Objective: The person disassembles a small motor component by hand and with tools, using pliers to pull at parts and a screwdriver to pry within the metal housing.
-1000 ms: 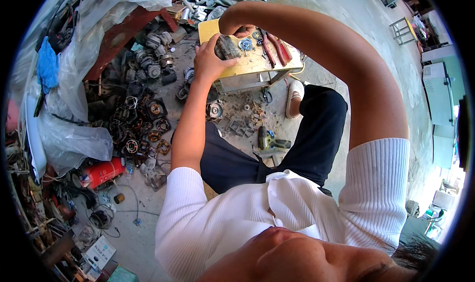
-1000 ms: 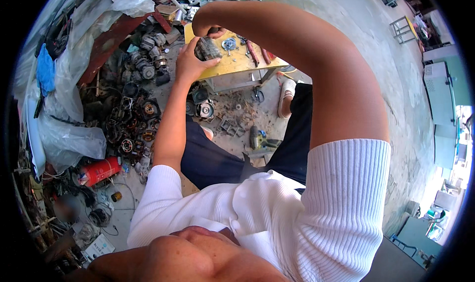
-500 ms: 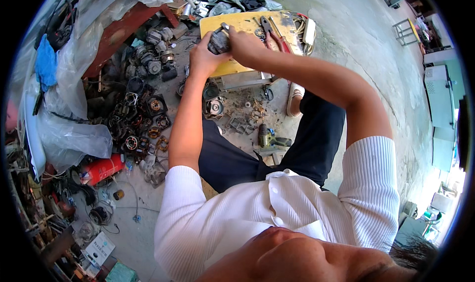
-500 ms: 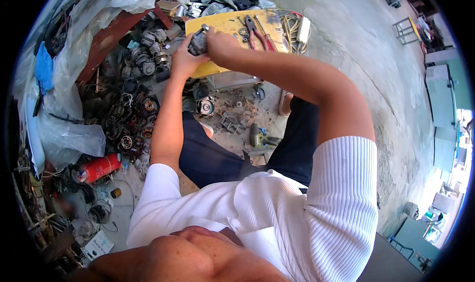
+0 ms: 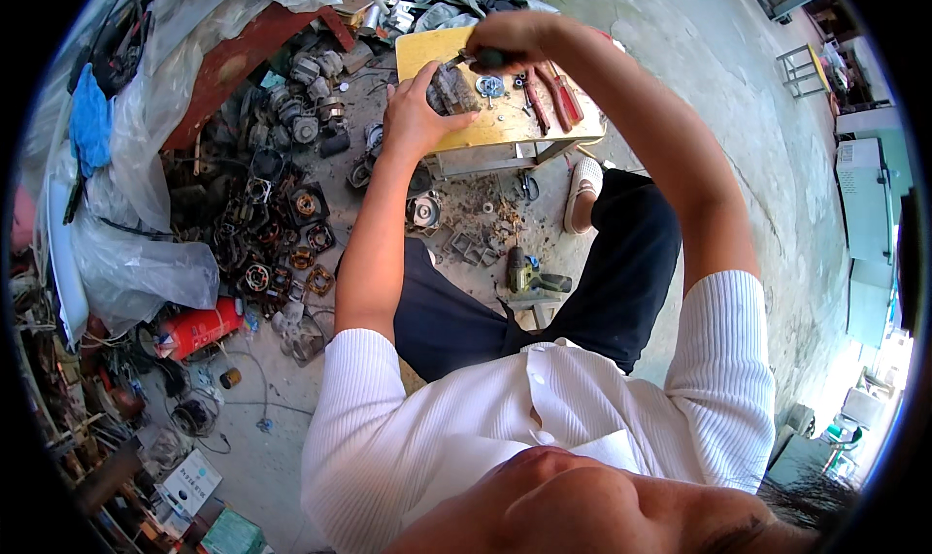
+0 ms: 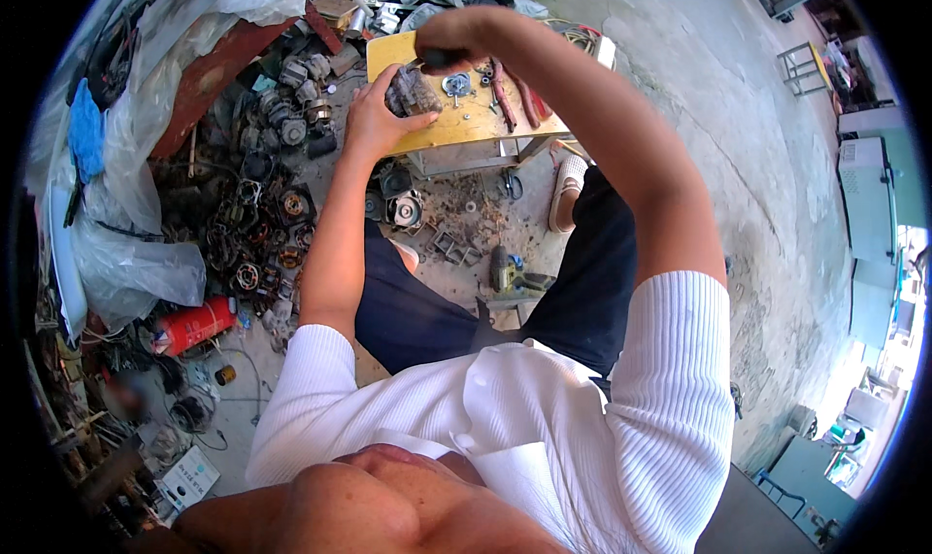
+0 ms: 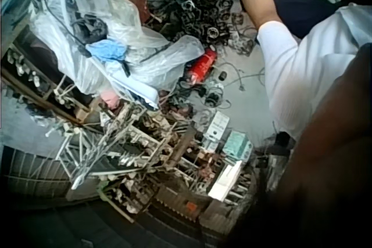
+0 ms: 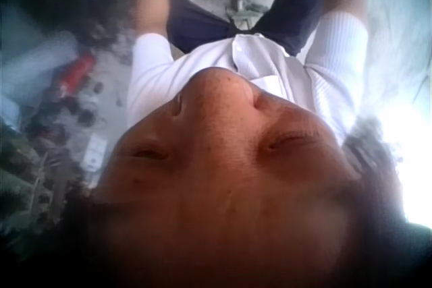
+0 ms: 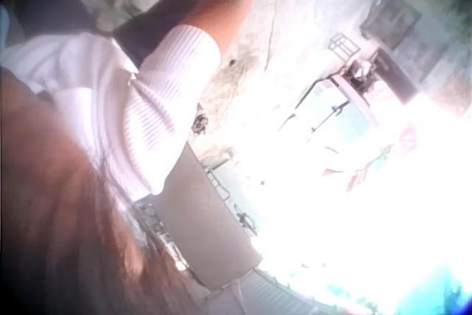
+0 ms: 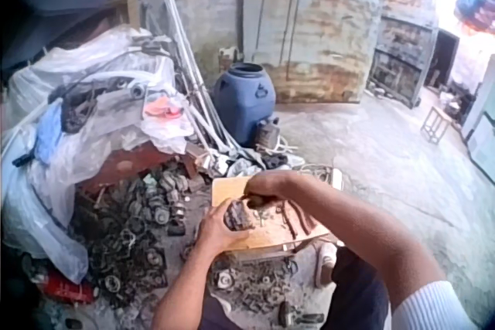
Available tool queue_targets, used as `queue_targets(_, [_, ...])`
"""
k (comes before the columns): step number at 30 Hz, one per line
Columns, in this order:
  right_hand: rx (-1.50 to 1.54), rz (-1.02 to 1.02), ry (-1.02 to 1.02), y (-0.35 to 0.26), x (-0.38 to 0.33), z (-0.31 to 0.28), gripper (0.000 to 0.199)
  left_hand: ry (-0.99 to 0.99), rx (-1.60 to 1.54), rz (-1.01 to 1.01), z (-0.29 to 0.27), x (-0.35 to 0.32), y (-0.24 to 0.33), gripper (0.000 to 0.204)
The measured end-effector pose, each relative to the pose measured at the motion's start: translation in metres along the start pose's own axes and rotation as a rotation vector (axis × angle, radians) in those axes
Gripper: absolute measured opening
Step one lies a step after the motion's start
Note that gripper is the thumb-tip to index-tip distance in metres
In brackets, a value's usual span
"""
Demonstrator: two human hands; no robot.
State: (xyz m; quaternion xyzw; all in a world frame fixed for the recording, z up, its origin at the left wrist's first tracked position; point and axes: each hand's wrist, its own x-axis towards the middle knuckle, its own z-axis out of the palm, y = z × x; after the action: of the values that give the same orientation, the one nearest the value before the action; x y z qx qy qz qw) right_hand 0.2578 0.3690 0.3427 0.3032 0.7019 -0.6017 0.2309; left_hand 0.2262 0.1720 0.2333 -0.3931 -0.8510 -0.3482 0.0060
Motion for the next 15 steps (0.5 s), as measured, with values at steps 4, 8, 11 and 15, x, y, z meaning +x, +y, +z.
queue_targets(4, [-0.14, 0.07, -0.075, -0.03, 0.039, -0.021, 0.021, -0.024, 0.05, -0.028, -0.001, 0.0, 0.005, 0.096])
queue_targets(8, [-0.233, 0.04, -0.101, -0.029, 0.07, -0.013, 0.021, -0.046, 0.044, -0.033, 0.0, 0.002, 0.01, 0.096])
queue_targets(11, [-0.241, 0.107, -0.221, -0.02, 0.079, -0.025, 0.019, -0.054, 0.041, -0.039, -0.002, 0.001, 0.009, 0.096])
queue_targets(15, [-0.288, 0.186, -0.302, -0.023, 0.07, -0.026, 0.018, -0.046, 0.053, -0.058, -0.002, -0.002, 0.007, 0.096])
